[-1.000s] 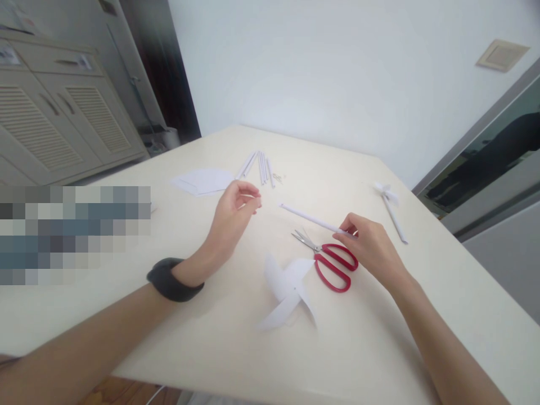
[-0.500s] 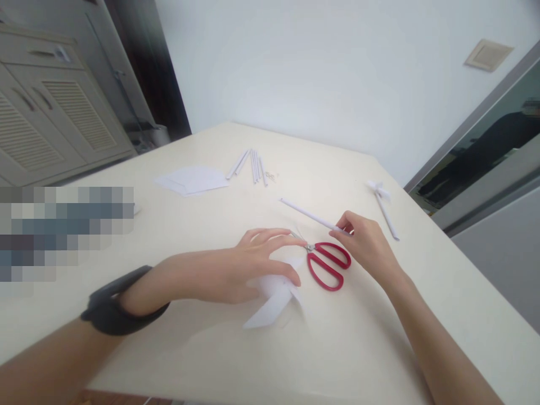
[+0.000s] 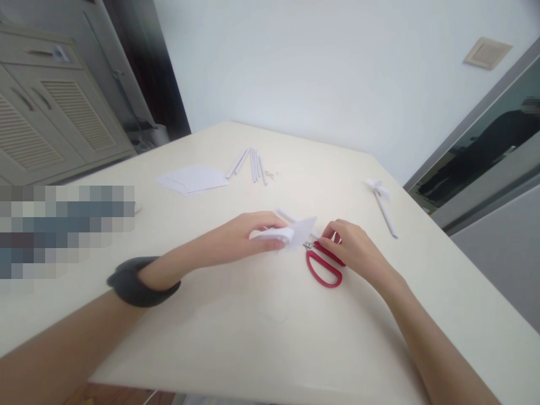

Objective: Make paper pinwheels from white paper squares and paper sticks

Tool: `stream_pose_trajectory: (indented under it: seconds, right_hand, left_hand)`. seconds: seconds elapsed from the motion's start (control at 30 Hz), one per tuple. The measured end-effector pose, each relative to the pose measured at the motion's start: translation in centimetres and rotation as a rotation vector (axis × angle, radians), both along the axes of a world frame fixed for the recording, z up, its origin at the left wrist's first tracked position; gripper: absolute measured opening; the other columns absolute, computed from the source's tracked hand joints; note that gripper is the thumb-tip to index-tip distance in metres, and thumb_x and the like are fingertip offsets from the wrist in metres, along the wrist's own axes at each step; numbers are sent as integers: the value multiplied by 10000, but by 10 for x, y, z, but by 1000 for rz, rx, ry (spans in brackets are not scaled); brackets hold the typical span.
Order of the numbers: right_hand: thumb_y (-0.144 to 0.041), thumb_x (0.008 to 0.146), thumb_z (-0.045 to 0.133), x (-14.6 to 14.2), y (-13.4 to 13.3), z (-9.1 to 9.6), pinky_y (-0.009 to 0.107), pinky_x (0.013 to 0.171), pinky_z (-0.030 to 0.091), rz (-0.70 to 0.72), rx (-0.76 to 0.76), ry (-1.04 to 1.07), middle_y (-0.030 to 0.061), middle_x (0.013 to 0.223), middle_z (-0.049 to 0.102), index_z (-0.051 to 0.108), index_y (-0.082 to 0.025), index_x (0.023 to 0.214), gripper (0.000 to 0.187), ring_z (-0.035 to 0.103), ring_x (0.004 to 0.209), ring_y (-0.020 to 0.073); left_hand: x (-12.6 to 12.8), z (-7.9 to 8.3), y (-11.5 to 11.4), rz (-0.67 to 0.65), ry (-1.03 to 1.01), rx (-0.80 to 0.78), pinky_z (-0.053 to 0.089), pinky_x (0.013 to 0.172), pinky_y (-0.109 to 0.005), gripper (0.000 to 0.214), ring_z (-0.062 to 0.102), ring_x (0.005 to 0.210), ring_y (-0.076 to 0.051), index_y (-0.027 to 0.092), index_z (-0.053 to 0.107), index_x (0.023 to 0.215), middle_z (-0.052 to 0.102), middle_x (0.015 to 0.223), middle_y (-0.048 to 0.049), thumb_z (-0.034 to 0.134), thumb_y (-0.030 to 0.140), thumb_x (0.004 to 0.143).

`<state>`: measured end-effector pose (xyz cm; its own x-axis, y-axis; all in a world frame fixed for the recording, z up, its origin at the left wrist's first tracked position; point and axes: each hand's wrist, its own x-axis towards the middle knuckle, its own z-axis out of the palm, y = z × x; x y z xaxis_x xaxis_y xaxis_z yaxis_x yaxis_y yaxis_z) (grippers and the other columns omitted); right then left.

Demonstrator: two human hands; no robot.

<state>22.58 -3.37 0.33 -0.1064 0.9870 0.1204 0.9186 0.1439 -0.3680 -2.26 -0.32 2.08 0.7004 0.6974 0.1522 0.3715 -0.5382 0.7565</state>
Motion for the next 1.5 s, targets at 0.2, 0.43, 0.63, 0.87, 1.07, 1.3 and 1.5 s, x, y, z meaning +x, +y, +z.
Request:
stream_pose_trajectory:
  seconds: [0.2, 0.43, 0.63, 0.87, 1.07, 1.3, 1.5]
  right_hand:
    - [-244, 823, 510, -10, -2, -1, 283, 607, 398, 12, 73, 18, 14, 849, 577, 572, -215, 792, 75, 536, 733, 155]
    - [-209, 874, 494, -37, -18, 5, 269, 661, 401, 216, 500, 183, 15, 795, 535, 535, -186, 881, 47, 506, 746, 140]
    - [-229, 851, 548, -60, -27, -10, 283, 633, 378, 267, 537, 115, 16, 785, 548, 545, -183, 857, 46, 489, 734, 155]
    - [-192, 864, 520, -53, -21, -14, 277, 631, 379, 208, 579, 168, 9, 726, 533, 547, -191, 811, 59, 483, 704, 148]
    - [-155, 855, 515, -54, -21, -16, 275, 604, 381, 205, 681, 205, 10, 690, 518, 535, -191, 777, 89, 466, 666, 140]
    - [-145, 839, 532, -53, -21, -16, 277, 593, 387, 211, 723, 214, 10, 666, 523, 524, -197, 763, 93, 465, 646, 141]
    - [-122, 824, 554, -52, -20, -15, 279, 595, 380, 218, 750, 182, 7, 668, 526, 520, -192, 763, 98, 459, 636, 131]
  left_hand:
    - [3, -8, 5, 169, -215, -285, 458, 851, -324, 289, 611, 972, -248, 243, 672, 986, 685, 996, -26, 540, 430, 811]
    - [10, -15, 0, 176, -251, -385, 470, 811, -323, 247, 619, 917, -238, 229, 665, 899, 682, 925, -19, 536, 421, 813]
    - [20, -18, -10, 222, -221, -335, 497, 646, -298, 269, 636, 744, -207, 190, 627, 817, 654, 761, -15, 516, 436, 825]
    - [20, -10, -14, 228, -343, -358, 470, 898, -298, 349, 599, 1028, -198, 216, 551, 1102, 602, 1168, -41, 632, 293, 771]
    - [21, -11, -17, 210, -386, -325, 471, 903, -283, 316, 602, 1020, -186, 230, 548, 1104, 598, 1162, -24, 601, 277, 797]
    - [23, -10, -20, 156, -404, -348, 486, 874, -322, 386, 608, 1000, -208, 215, 507, 1154, 617, 1131, -57, 601, 319, 794]
    - [21, -9, -20, 184, -369, -262, 487, 862, -287, 384, 590, 1012, -190, 218, 505, 1168, 563, 1195, -50, 593, 304, 805]
